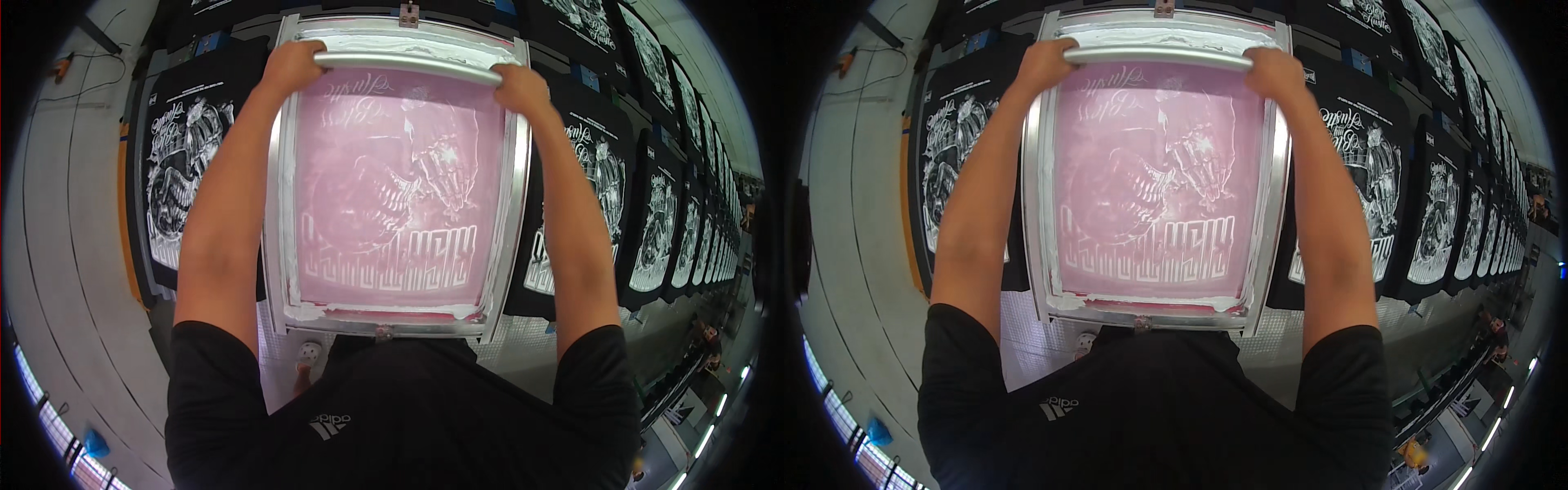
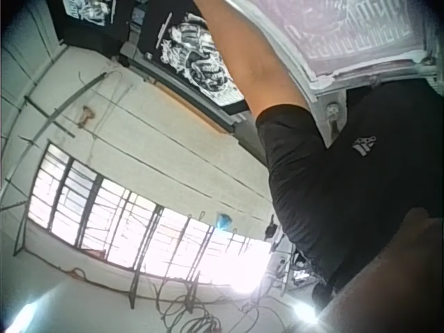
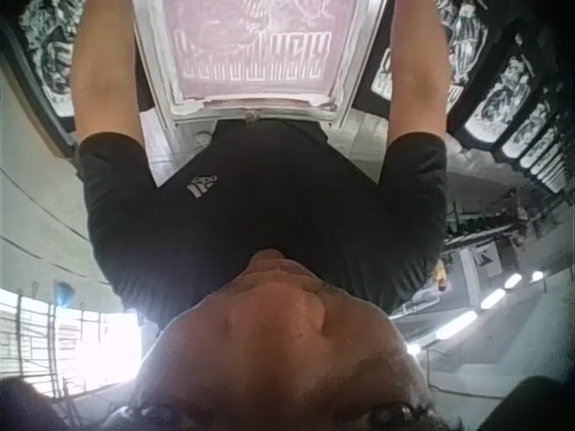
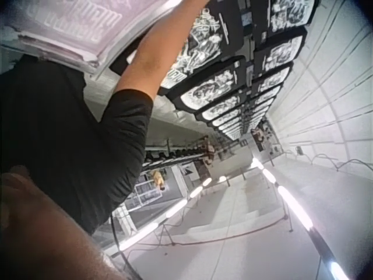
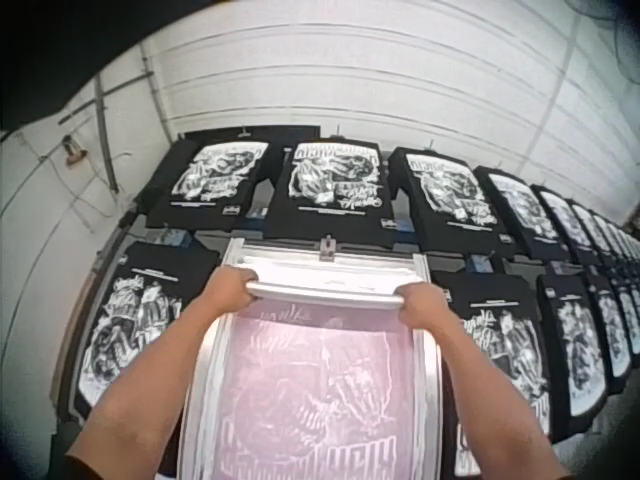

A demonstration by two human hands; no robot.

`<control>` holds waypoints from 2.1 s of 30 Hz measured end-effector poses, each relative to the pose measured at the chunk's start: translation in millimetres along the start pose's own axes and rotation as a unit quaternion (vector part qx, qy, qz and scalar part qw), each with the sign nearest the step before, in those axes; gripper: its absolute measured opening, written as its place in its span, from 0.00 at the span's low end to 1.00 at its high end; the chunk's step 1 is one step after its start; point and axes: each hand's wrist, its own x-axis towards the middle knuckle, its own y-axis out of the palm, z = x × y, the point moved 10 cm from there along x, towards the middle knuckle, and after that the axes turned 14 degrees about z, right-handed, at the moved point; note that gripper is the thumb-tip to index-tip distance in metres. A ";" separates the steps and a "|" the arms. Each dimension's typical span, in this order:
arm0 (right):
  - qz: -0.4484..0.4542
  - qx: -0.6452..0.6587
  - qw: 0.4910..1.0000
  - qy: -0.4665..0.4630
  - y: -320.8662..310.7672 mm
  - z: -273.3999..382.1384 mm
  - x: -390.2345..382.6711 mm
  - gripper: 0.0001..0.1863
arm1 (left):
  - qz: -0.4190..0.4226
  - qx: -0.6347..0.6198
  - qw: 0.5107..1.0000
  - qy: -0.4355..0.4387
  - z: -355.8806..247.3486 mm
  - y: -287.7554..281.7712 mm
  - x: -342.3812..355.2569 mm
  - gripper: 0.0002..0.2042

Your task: Screen printing white graphics onto black t-shirts on a production line.

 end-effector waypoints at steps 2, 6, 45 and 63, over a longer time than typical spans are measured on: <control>-0.004 -0.010 1.000 -0.018 -20.2 -22.3 19.3 0.27 | 0.075 -0.018 0.997 0.005 -12.4 -7.8 22.0 0.21; 0.024 0.003 0.998 -0.062 -67.3 3.3 37.4 0.29 | -0.002 0.001 1.000 -0.030 11.4 -46.7 -10.4 0.21; 0.026 0.117 0.981 -0.154 150.3 219.2 -411.5 0.14 | 0.333 -0.634 0.692 -0.089 -199.8 300.5 -490.0 0.12; 0.120 0.213 0.967 -0.078 141.0 81.7 -413.9 0.18 | 0.203 -0.338 0.910 -0.128 -152.3 181.9 -508.7 0.20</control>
